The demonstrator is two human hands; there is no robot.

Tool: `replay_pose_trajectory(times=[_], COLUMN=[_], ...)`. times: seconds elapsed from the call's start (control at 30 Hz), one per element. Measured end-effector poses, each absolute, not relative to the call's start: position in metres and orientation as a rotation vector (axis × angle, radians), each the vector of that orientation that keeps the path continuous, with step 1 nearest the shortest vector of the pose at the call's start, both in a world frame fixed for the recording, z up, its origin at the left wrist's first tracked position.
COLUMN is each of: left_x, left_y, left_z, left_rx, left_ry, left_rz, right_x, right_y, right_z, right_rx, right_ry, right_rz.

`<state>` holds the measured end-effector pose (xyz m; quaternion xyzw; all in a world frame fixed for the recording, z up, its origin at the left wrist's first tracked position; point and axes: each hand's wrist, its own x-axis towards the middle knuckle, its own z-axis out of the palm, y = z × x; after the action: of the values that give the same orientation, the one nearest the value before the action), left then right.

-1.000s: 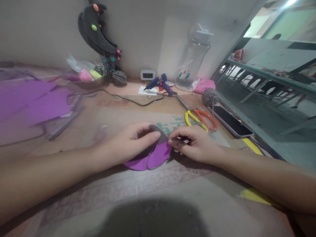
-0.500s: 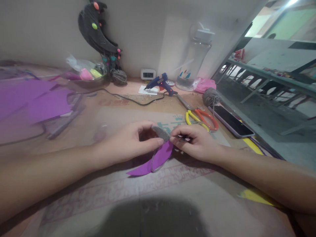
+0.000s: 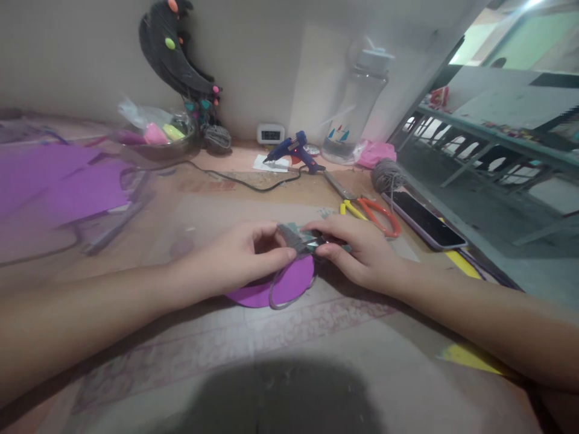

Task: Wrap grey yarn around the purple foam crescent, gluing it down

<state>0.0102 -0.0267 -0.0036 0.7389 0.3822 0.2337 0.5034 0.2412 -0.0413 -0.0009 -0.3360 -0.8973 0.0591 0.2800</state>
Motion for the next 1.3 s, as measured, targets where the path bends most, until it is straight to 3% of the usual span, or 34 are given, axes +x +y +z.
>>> replay_pose_trajectory(times=[0.27,1.3], left_x=[0.0090,0.0087], left_y=[-0.0265,-0.0259], left_z=[-0.0059,-0.0074], left_rx=[1.805,1.889], left_ry=[0.924,0.909], left_rz=[0.563,0.546], right_x=[0.2432,0.2423], right_y=[-0.0393,-0.0402], right_z=[0.0004,-0.0008], right_rx=[-0.865,-0.833], right_ry=[-2.497,-2.523], right_rz=[-0.205,-0.269])
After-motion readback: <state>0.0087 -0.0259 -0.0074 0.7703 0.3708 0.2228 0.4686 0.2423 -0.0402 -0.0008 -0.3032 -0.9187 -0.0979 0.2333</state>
